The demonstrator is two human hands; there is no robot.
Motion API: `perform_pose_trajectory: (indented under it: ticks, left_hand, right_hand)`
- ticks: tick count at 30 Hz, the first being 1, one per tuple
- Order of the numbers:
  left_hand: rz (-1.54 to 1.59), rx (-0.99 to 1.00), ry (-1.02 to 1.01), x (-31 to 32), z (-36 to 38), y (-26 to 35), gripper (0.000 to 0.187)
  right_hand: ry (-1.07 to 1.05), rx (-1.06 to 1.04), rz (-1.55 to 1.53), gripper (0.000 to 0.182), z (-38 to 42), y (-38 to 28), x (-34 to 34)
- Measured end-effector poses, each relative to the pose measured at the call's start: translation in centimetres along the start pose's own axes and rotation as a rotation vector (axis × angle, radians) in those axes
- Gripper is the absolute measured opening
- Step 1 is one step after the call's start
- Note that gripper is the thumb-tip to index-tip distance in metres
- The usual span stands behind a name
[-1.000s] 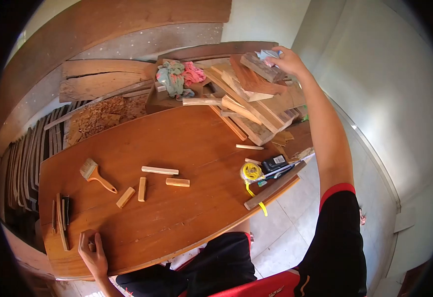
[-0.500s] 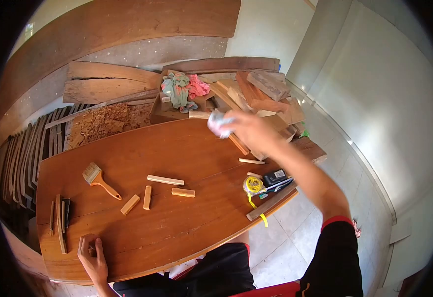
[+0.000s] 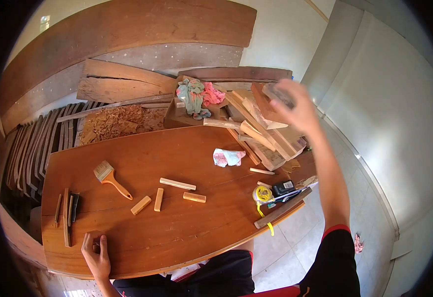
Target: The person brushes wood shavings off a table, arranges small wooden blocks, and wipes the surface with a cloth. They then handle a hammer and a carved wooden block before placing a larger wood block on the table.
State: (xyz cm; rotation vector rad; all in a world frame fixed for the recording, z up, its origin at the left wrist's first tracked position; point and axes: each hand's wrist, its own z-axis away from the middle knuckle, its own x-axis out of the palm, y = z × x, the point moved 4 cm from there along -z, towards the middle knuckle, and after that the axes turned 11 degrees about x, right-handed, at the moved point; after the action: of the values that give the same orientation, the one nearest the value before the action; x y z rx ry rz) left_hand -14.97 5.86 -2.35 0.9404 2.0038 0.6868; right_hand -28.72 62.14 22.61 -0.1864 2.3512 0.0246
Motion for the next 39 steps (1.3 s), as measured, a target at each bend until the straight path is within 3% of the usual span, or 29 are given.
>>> perform_pose_trajectory:
  ticks: [2,5,8,12,18,21,24,30,32,34,37,39]
  left_hand:
    - [0.016,0.003,0.018,0.0,0.1,-0.7,0.01]
    - [0.027,0.0,0.017,-0.1,0.5,-1.9,0.01]
    - [0.071,-0.046,0.046,-0.4,0.2,-0.4,0.01]
    - [0.08,-0.022,0.043,-0.4,0.3,-1.2,0.01]
    - [0.085,-0.032,0.06,-0.4,0.1,-1.1,0.01]
    - [0.091,-0.032,0.059,-0.3,0.0,-1.4,0.011]
    - [0.071,-0.03,0.051,-0.3,0.1,-1.7,0.011]
    - [-0.061,0.072,0.029,-0.2,-0.2,0.5,0.004]
    - [-0.074,0.025,-0.005,0.3,-0.1,1.1,0.006]
    - [-0.265,0.216,-0.046,1.9,-0.5,3.2,0.016]
    - [-0.222,0.384,-0.351,8.0,-1.7,8.0,0.037]
    - [-0.195,0.605,-0.471,12.8,-3.3,11.1,0.058]
  right_hand:
    - [-0.115,0.366,-0.019,0.089,-2.8,4.5,-1.3]
    - [-0.32,0.507,0.001,0.111,-3.3,11.6,2.4]
    - [-0.452,0.6,0.032,0.127,-2.6,12.7,4.1]
    - [-0.304,0.64,-0.044,0.114,-2.3,13.4,4.8]
    - [0.058,0.19,0.021,0.098,1.0,3.6,0.5]
    - [0.132,-0.125,0.032,0.096,3.6,-3.0,-1.3]
    - [0.07,-0.221,-0.056,0.09,6.7,-8.3,-1.2]
    - [-0.22,-0.094,-0.41,0.085,15.2,-14.8,1.7]
    - [-0.31,0.075,-0.504,0.086,18.6,-14.9,3.5]
    - [-0.254,0.194,-0.539,0.084,21.6,-15.3,4.6]
    - [-0.091,0.382,-0.549,0.082,24.9,-15.1,6.1]
    - [-0.059,0.468,-0.518,0.083,26.2,-14.7,6.4]
